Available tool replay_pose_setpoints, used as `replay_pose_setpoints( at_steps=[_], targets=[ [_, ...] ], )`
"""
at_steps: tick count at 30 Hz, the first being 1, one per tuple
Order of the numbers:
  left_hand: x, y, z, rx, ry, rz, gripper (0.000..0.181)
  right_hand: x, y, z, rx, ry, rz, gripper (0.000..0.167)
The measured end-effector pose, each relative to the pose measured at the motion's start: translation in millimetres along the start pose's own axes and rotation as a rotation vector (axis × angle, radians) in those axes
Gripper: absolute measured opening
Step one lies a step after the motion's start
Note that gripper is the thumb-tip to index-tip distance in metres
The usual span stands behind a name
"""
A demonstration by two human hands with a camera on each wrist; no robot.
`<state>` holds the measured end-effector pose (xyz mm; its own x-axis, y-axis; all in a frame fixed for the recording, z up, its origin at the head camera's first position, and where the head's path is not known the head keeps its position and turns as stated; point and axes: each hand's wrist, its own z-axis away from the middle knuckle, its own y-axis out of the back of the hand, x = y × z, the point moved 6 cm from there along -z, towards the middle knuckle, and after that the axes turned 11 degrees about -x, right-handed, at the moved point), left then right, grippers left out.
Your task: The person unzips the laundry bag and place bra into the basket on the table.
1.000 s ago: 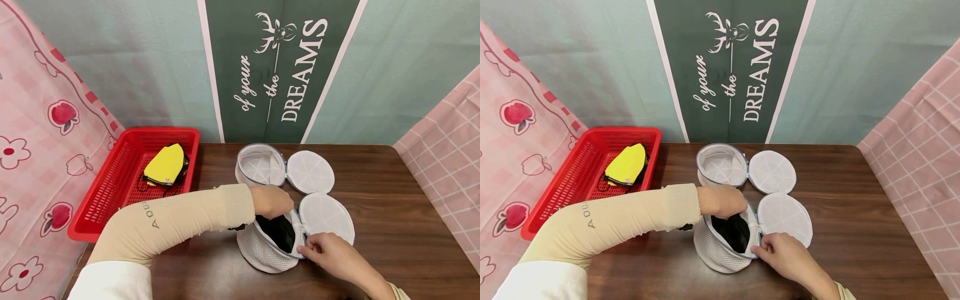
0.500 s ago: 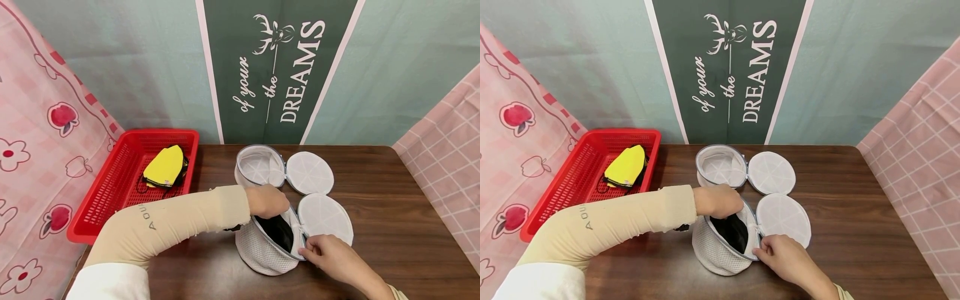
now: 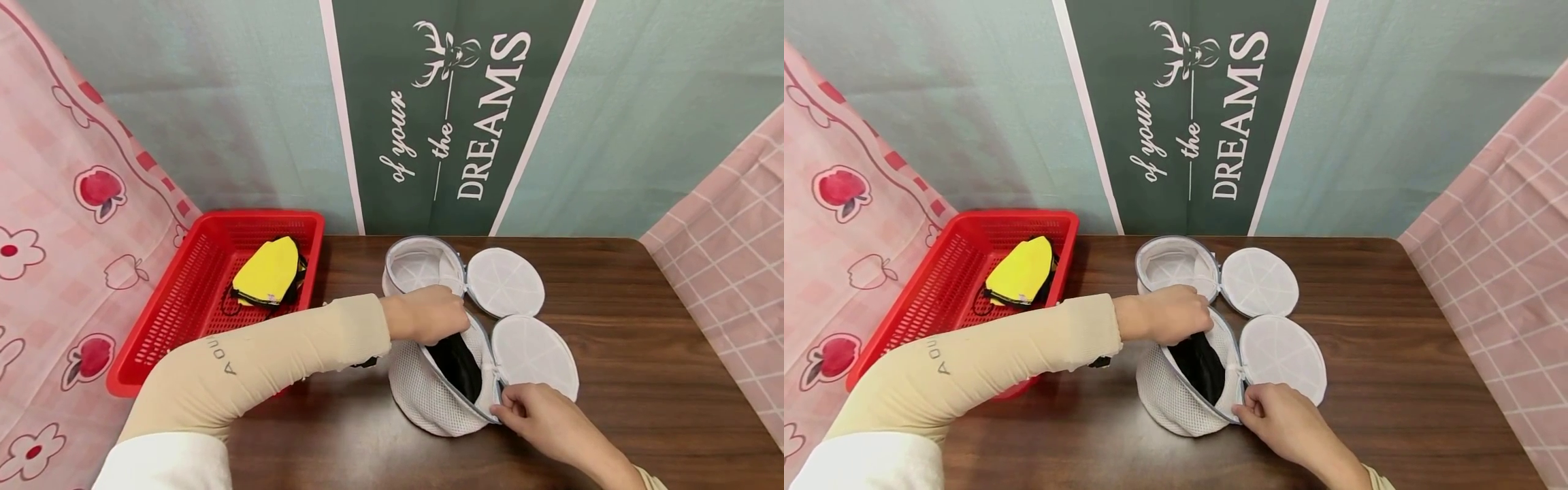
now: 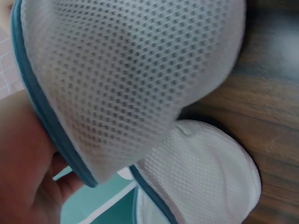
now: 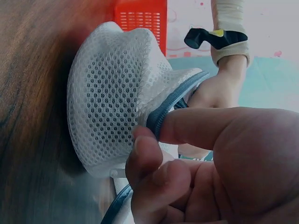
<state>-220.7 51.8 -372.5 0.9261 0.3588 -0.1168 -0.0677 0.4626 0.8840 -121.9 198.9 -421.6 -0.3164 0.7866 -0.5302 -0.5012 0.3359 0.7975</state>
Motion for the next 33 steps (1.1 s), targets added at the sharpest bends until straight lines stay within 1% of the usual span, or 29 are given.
replay_pose_setpoints(
  at_steps=[3, 6, 10, 15, 19, 23, 27, 30, 33],
  targets=[
    [-4.3, 2.1, 3.0, 0.053, -0.009, 0.005, 0.018, 0.0, 0.2, 0.0, 0.003, 0.002, 0.008, 0.043],
    [-9.0, 5.5, 6.1, 0.097, -0.019, 0.043, 0.021, -0.3, 0.6, 0.2, 0.013, 0.005, 0.02, 0.044],
    [-15.3, 8.0, 8.3, 0.124, -0.03, 0.114, 0.02, -0.5, 1.4, 1.0, 0.022, -0.001, 0.033, 0.044],
    [-21.7, 11.5, 11.0, 0.152, -0.042, 0.184, 0.021, 0.4, 1.2, 1.7, 0.015, -0.016, 0.032, 0.044],
    [-25.4, 16.6, 13.3, 0.193, -0.052, 0.196, 0.023, 0.6, 1.3, 1.6, 0.011, -0.017, 0.035, 0.043],
    [-30.1, 20.2, 15.9, 0.215, -0.045, 0.19, 0.023, 0.8, 1.7, 1.6, 0.019, -0.017, 0.04, 0.044],
    [-36.4, 22.9, 20.1, 0.227, -0.034, 0.239, 0.026, 1.9, 1.4, 2.3, 0.02, -0.036, 0.041, 0.044],
    [-42.2, 27.2, 24.5, 0.262, -0.024, 0.291, 0.026, 2.5, 0.6, 3.0, 0.021, -0.044, 0.045, 0.045],
    [-47.6, 33.1, 28.9, 0.307, -0.012, 0.313, 0.023, 2.5, -0.5, 3.6, 0.024, -0.041, 0.047, 0.044]
  ],
)
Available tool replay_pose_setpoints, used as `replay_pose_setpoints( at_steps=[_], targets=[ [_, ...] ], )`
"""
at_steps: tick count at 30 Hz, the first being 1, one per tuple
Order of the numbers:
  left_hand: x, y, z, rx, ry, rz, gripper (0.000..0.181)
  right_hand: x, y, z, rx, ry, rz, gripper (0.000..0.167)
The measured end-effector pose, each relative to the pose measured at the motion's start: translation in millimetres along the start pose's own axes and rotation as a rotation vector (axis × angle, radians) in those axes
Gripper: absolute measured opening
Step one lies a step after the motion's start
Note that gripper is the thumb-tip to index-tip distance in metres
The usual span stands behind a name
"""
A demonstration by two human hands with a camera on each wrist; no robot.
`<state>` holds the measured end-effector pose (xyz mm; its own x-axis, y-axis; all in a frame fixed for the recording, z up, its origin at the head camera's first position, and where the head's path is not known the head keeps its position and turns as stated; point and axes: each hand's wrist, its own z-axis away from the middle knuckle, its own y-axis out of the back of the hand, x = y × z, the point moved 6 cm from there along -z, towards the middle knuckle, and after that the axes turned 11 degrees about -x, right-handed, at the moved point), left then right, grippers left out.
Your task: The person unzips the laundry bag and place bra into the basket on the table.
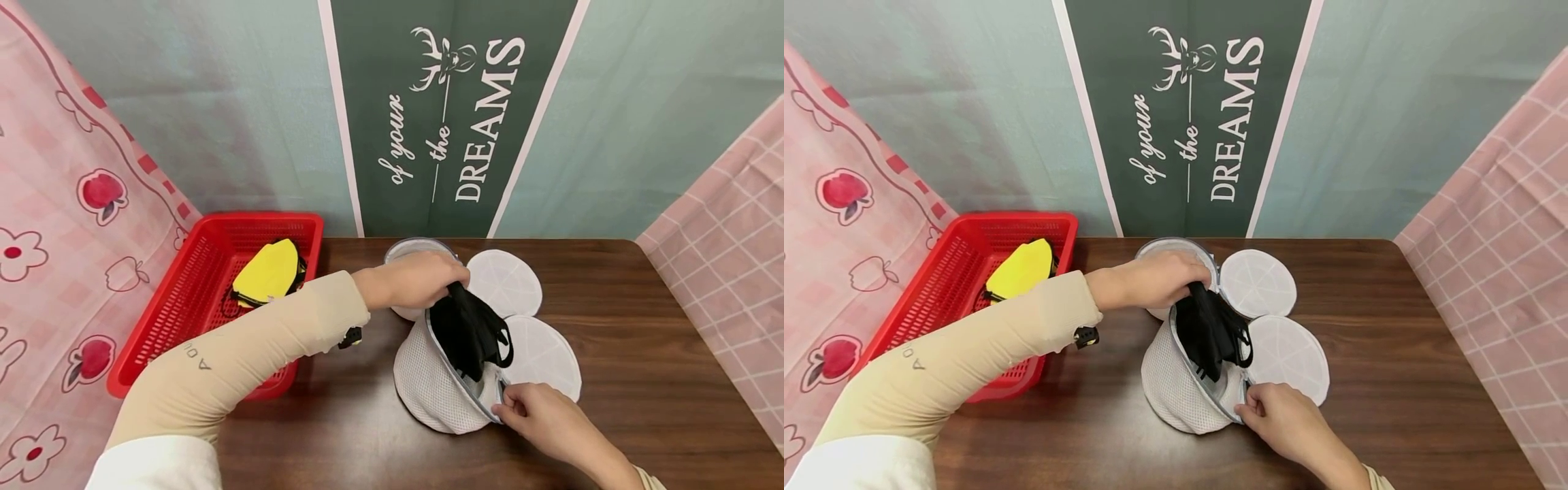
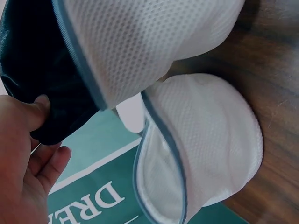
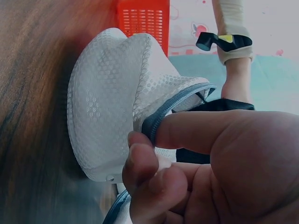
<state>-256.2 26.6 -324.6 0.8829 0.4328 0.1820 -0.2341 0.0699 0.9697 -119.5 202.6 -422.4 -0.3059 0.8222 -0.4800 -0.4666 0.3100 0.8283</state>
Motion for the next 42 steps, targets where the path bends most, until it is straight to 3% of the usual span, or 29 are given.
replay_pose_setpoints(
  at_steps=[3, 7, 17, 25, 33, 42],
  targets=[
    [-2.1, 6.8, 1.7, 0.023, 0.006, 0.011, 0.02, 0.4, -0.9, 0.6, 0.002, 0.0, 0.001, 0.044],
    [-4.6, 14.1, 3.2, 0.011, 0.026, 0.045, 0.017, 0.4, -1.2, 1.1, 0.006, 0.0, 0.006, 0.045],
    [-17.3, 35.3, 9.5, 0.018, 0.058, 0.208, 0.007, 0.4, -2.2, 1.8, 0.008, 0.007, 0.003, 0.044],
    [-32.6, 48.9, 21.1, -0.021, 0.089, 0.32, 0.007, 0.0, -2.8, 2.6, 0.009, -0.003, 0.013, 0.044],
    [-35.8, 71.4, 26.3, 0.05, 0.046, 0.355, 0.007, 0.2, -3.8, 2.6, 0.0, -0.015, 0.013, 0.044],
    [-30.1, 91.1, 22.8, 0.06, 0.016, 0.373, 0.008, 0.1, -3.1, 1.7, 0.014, -0.016, 0.02, 0.044]
  ],
)
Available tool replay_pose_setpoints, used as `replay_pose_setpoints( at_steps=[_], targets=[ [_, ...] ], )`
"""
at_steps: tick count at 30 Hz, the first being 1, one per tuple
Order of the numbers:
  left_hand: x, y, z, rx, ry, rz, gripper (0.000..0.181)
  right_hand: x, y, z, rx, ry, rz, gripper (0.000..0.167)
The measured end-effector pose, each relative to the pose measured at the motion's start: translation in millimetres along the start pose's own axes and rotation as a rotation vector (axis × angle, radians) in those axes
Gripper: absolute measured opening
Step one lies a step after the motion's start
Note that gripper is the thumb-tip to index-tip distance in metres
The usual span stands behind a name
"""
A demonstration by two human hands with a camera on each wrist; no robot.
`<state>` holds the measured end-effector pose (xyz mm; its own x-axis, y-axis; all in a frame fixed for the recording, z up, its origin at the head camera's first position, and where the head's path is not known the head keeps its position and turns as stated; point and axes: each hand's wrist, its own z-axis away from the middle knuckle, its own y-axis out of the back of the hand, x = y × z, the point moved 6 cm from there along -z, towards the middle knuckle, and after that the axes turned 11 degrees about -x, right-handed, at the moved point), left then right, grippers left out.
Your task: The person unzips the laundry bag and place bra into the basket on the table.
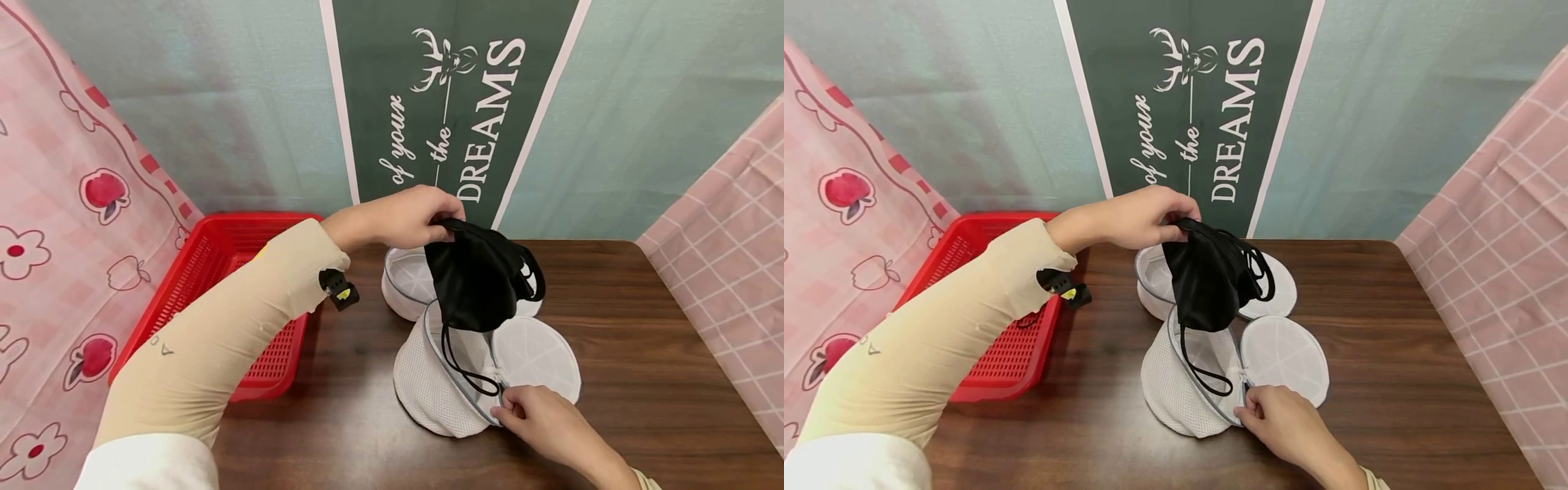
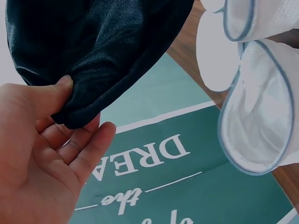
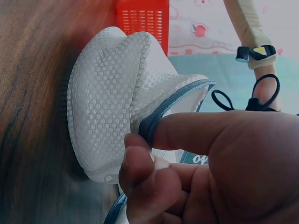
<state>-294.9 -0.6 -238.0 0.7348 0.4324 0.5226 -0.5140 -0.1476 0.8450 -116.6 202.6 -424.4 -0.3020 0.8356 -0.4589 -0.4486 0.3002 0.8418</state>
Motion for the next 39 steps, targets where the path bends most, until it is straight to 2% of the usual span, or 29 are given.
replay_pose_setpoints(
  at_steps=[5, 8, 12, 19, 25, 33, 39],
  targets=[
    [3.8, 8.8, 2.1, -0.018, 0.013, 0.038, 0.007, 0.8, 0.4, -0.1, -0.002, 0.003, -0.003, 0.045],
    [2.1, 12.4, 8.4, -0.042, 0.033, 0.082, 0.007, 1.4, 0.4, -0.3, -0.005, 0.008, -0.004, 0.045],
    [-5.9, 17.1, 20.4, -0.074, 0.073, 0.095, 0.008, 1.6, 0.8, -0.3, -0.014, 0.013, -0.005, 0.045],
    [-22.6, 25.6, 48.7, -0.139, 0.142, 0.101, 0.008, 1.6, 2.1, 1.3, -0.032, 0.005, -0.015, 0.044],
    [-39.3, 23.3, 76.1, -0.213, 0.214, 0.15, 0.008, 1.7, 2.5, 2.4, -0.051, -0.002, -0.022, 0.043],
    [-66.9, 23.2, 107.6, -0.256, 0.267, 0.212, 0.008, 0.5, -0.3, 1.6, -0.042, -0.025, -0.019, 0.043],
    [-84.0, 23.3, 133.4, -0.318, 0.355, 0.226, 0.005, -0.6, -2.1, 0.4, -0.038, -0.036, -0.017, 0.043]
  ],
)
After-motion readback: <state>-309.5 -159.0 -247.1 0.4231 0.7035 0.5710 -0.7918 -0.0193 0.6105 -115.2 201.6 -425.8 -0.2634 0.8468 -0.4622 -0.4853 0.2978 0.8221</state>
